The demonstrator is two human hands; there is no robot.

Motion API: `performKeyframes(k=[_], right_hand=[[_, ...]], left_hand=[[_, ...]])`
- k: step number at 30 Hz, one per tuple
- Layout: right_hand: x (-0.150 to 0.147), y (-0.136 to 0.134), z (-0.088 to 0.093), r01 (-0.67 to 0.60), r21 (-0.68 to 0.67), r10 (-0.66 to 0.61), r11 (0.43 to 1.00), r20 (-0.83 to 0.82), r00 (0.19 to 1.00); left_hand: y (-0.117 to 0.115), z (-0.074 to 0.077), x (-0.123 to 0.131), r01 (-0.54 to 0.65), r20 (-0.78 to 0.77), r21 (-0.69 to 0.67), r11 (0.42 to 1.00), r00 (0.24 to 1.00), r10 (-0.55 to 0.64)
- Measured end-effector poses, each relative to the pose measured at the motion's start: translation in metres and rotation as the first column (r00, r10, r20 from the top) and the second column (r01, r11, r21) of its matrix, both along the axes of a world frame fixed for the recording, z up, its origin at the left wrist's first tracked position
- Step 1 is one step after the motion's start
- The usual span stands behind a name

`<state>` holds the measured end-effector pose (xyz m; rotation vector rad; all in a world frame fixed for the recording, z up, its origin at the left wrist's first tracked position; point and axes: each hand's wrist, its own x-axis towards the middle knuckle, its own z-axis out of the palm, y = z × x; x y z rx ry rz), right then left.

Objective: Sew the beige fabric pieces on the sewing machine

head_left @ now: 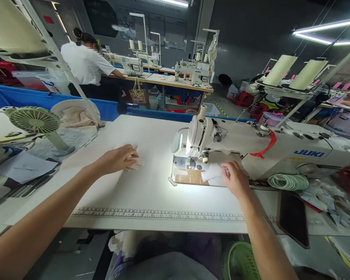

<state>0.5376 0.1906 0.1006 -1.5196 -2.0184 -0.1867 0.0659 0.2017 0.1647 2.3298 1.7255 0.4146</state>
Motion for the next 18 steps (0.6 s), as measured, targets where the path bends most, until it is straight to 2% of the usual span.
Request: performKeyframes(k=[4,9,13,18], right_hand=[[0.003,0.001,-0.001,-0.004,-0.001,0.004,1.0,-0.008,1.0],[0.002,0.0,0.001,-0.018,-0.027,0.018,0.999,-0.01,1.0],[0.0,-0.002,0.003,-0.028,-0.039,0.028,0.999,-0.013,1.0],[-0.004,-0.005,0.004,-0.044,0.004,0.044,0.999,-0.031,0.999]], left_hand=[[0.001,0.003,-0.008,-0.007,-0.023,-0.063,0.998,1.0,0.006],[-0.004,-0.001,-0.011,0.071,0.075,-0.101,0.992,0.995,-0.063],[-0.002,-0.002,-0.016,0.113,0.044,-0.112,0.987,0.993,-0.109],[0.003,0.002,-0.011,0.035,-0.032,-0.204,0.978,0.999,-0.042]])
